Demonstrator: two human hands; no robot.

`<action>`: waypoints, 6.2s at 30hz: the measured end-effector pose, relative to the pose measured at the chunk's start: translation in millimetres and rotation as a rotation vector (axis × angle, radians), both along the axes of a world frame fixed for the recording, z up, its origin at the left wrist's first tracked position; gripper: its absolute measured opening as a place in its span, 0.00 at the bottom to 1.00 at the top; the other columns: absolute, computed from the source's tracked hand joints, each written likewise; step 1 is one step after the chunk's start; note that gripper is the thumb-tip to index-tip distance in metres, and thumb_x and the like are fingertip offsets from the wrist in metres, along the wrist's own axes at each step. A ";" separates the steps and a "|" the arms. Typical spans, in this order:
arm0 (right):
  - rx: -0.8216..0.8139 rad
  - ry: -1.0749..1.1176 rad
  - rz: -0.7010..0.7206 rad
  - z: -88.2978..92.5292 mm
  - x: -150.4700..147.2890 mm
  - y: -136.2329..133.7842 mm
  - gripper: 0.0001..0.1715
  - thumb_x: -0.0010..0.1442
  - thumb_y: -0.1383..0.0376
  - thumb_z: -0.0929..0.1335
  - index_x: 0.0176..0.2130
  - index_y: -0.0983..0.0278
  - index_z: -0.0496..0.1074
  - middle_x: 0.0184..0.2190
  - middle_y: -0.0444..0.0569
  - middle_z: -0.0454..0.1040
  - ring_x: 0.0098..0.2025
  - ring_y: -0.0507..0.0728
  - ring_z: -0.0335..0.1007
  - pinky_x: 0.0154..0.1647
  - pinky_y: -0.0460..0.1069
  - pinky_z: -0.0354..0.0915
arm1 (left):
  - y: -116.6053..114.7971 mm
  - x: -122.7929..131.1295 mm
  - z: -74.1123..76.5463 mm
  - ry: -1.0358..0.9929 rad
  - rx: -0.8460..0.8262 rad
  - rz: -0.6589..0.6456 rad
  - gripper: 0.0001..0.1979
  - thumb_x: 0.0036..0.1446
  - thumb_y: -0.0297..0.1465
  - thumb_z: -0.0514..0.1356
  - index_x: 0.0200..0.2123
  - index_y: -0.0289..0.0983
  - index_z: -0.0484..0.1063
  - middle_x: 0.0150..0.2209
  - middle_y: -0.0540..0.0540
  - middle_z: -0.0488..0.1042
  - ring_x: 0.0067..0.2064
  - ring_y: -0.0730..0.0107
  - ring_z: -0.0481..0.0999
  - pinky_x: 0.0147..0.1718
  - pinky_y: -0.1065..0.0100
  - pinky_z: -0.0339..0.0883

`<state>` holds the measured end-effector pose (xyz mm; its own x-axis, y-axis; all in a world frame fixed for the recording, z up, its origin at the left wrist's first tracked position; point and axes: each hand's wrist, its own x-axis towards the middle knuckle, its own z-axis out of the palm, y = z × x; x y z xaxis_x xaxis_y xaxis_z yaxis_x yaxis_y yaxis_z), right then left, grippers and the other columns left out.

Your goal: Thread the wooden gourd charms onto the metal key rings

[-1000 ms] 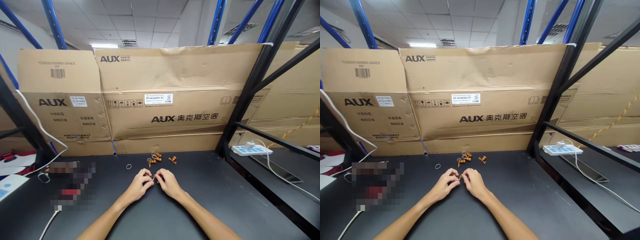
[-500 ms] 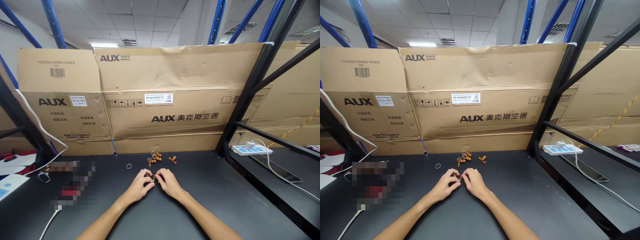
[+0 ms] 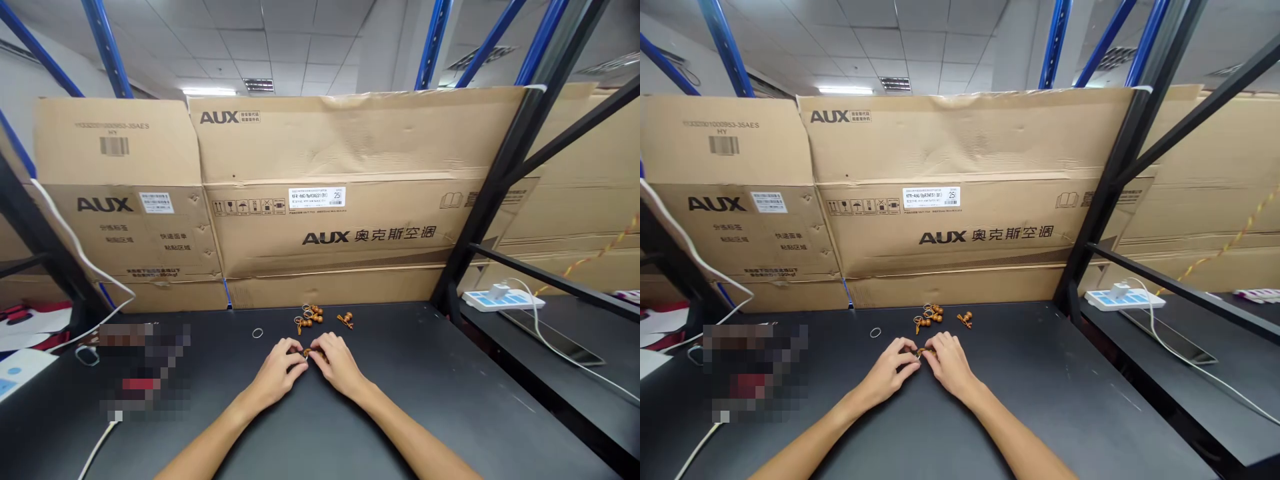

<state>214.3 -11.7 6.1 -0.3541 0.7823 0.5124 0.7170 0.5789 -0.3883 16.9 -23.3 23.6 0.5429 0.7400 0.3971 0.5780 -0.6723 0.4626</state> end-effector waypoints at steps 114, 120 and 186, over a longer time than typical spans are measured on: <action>0.042 0.009 0.217 7.5 -0.3 -8.3 0.06 0.60 0.68 0.65 0.39 0.60 0.70 0.32 0.47 0.71 0.35 0.56 0.63 0.38 0.51 0.59 | 5.5 3.2 4.6 -0.244 -0.245 0.092 0.16 0.61 0.37 0.51 0.24 0.37 0.67 0.35 0.46 0.73 0.37 0.66 0.72 0.40 0.66 0.66; 0.068 0.041 0.216 7.7 -0.8 -8.0 0.07 0.61 0.67 0.64 0.39 0.61 0.71 0.31 0.48 0.71 0.35 0.56 0.63 0.38 0.51 0.59 | 5.6 3.6 2.6 -0.234 -0.234 0.100 0.16 0.62 0.37 0.51 0.24 0.37 0.67 0.35 0.45 0.73 0.38 0.66 0.72 0.40 0.66 0.66; -0.009 -0.003 0.197 5.5 4.8 -3.6 0.05 0.58 0.69 0.65 0.37 0.62 0.70 0.32 0.47 0.71 0.36 0.56 0.63 0.38 0.50 0.58 | -2.6 0.8 0.4 0.008 0.021 0.033 0.16 0.63 0.36 0.54 0.24 0.37 0.70 0.44 0.45 0.70 0.45 0.63 0.69 0.47 0.60 0.64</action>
